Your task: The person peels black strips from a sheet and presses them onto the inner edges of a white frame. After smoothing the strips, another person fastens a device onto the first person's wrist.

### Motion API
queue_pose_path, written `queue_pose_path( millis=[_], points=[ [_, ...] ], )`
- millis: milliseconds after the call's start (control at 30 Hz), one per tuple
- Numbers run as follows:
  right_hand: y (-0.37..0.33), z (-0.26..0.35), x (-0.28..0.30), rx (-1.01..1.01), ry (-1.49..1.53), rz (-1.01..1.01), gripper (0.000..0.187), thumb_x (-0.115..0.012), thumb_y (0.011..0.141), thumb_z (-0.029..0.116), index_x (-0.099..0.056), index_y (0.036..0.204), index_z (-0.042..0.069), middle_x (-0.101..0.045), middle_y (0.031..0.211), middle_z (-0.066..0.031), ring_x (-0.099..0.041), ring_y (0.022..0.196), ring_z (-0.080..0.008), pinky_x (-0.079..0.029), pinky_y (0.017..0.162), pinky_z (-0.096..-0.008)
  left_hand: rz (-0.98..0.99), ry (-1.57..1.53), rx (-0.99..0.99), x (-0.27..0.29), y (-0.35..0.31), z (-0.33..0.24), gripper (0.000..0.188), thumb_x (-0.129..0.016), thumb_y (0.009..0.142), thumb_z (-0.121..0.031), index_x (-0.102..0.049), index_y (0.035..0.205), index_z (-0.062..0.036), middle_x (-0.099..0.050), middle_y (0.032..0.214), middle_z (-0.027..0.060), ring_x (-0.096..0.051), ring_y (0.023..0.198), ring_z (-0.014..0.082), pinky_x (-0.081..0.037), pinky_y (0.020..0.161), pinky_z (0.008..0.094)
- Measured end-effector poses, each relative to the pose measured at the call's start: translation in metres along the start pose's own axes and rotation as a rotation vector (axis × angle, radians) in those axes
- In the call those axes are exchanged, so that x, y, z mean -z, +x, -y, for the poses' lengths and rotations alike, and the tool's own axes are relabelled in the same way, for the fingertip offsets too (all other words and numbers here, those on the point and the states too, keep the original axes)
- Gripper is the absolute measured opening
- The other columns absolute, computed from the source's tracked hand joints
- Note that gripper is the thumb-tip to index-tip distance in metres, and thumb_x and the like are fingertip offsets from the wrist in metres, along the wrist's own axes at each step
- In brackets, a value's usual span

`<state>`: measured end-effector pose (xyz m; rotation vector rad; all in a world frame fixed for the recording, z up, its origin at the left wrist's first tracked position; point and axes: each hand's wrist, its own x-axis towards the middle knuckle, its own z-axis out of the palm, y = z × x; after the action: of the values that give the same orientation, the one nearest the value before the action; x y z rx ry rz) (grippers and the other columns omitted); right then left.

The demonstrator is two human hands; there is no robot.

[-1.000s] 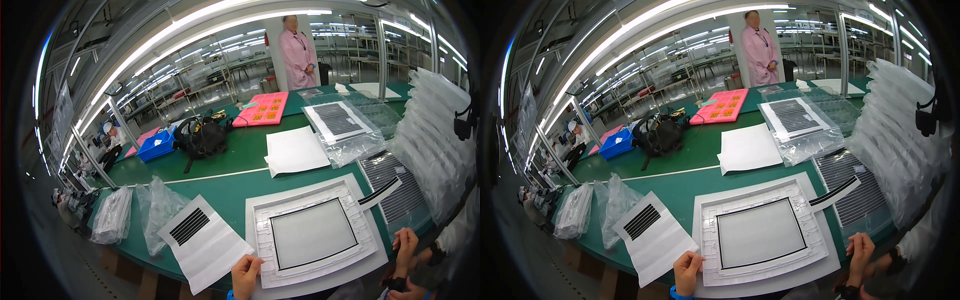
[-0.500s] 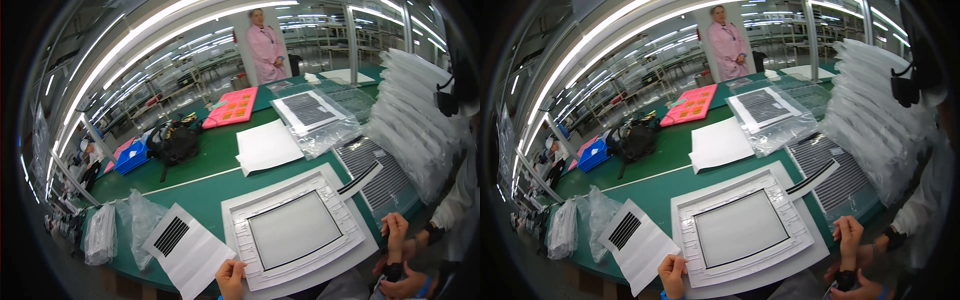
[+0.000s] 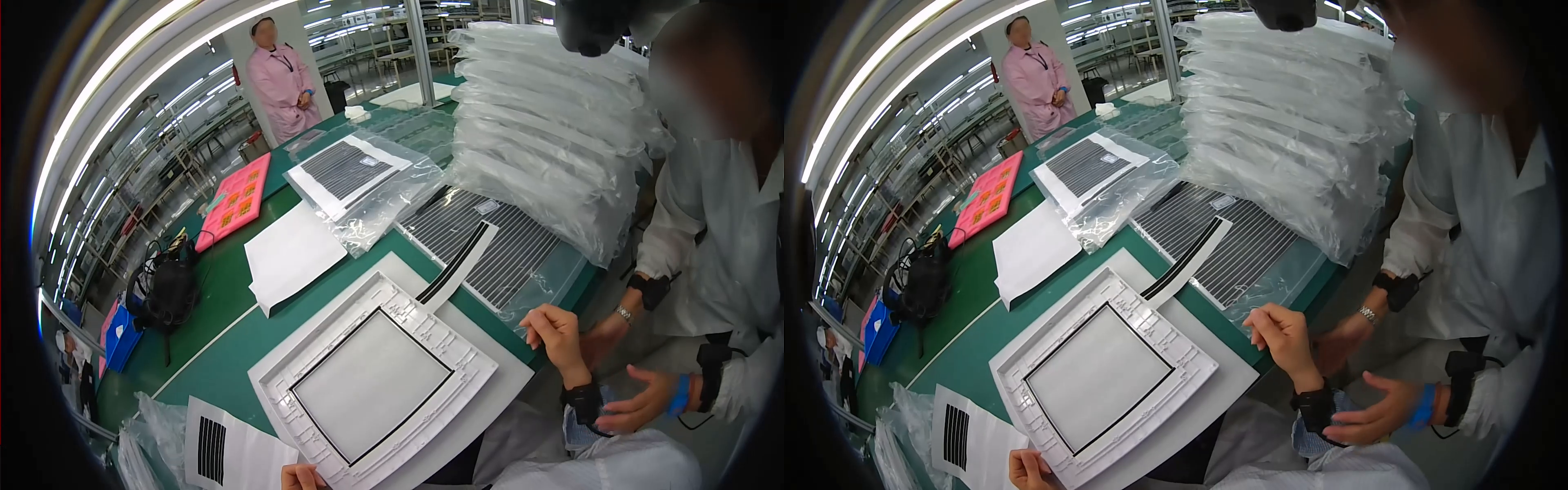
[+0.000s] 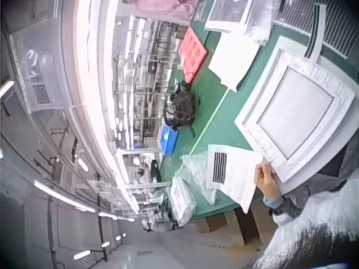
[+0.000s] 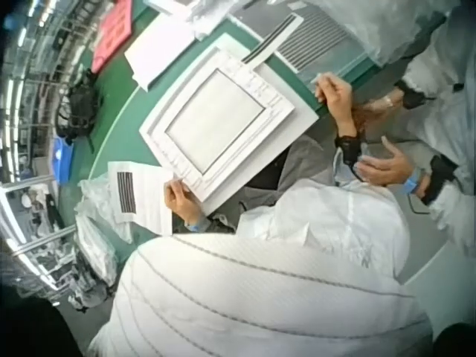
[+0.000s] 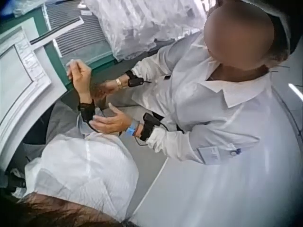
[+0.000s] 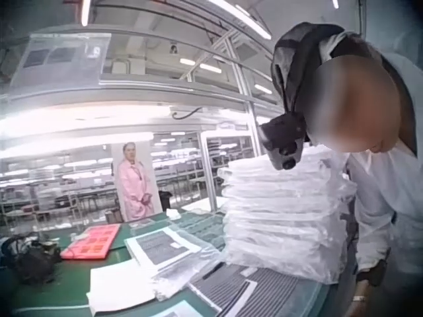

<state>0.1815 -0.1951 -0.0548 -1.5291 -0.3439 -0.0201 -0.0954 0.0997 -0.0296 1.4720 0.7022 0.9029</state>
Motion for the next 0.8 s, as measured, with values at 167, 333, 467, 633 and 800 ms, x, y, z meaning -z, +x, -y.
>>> queue_pose_path(
  millis=[167,333,467,633,800],
  points=[
    [0.003,0.002,0.001,-0.005,-0.012,-0.006,0.024,-0.054,0.095,0.014,-0.065,0.08,-0.001,-0.057,0.06,-0.0012,-0.049,0.051,-0.0046,-0.04,0.048,-0.0192,-0.016,0.012,-0.003,-0.005,0.001,-0.005,0.025,-0.053,0.097,-0.013,-0.05,0.074,-0.0041,-0.045,0.062,-0.0003,-0.035,0.054,0.0062,-0.028,0.048,0.0217],
    [0.0,0.005,-0.003,-0.032,-0.038,0.024,0.025,-0.055,0.094,0.015,-0.066,0.079,-0.002,-0.058,0.06,-0.0017,-0.05,0.051,-0.0049,-0.04,0.047,-0.0193,-0.047,0.018,0.08,0.005,-0.001,-0.001,0.027,-0.054,0.095,-0.012,-0.049,0.07,-0.0053,-0.043,0.058,-0.0026,-0.033,0.05,0.0059,-0.027,0.046,0.0216],
    [0.006,0.023,0.0,-0.072,-0.237,0.198,0.021,-0.06,0.091,0.015,-0.066,0.08,-0.002,-0.06,0.06,-0.0036,-0.054,0.053,-0.0069,-0.042,0.047,-0.0228,-0.015,0.043,-0.025,0.012,-0.001,0.006,0.028,-0.056,0.094,-0.015,-0.05,0.068,-0.0062,-0.044,0.056,-0.0015,-0.033,0.048,0.006,-0.024,0.042,0.0233],
    [0.035,0.098,0.012,0.425,-0.623,0.182,0.013,-0.066,0.084,0.011,-0.064,0.081,-0.002,-0.058,0.063,-0.0124,-0.058,0.053,-0.0173,-0.043,0.049,-0.0315,-0.036,0.065,0.079,0.011,-0.005,0.002,0.028,-0.056,0.095,-0.017,-0.051,0.069,-0.0066,-0.042,0.053,-0.0022,-0.032,0.047,0.0058,-0.024,0.04,0.0244],
    [0.08,0.149,0.014,0.36,-0.447,0.079,0.016,-0.062,0.088,0.01,-0.067,0.079,-0.002,-0.062,0.06,-0.0033,-0.056,0.053,-0.0059,-0.043,0.048,-0.0222,-0.043,0.085,0.119,0.011,-0.004,0.005,0.028,-0.056,0.095,-0.018,-0.053,0.07,-0.0064,-0.044,0.055,-0.002,-0.034,0.048,0.0057,-0.026,0.042,0.0237]
  ],
)
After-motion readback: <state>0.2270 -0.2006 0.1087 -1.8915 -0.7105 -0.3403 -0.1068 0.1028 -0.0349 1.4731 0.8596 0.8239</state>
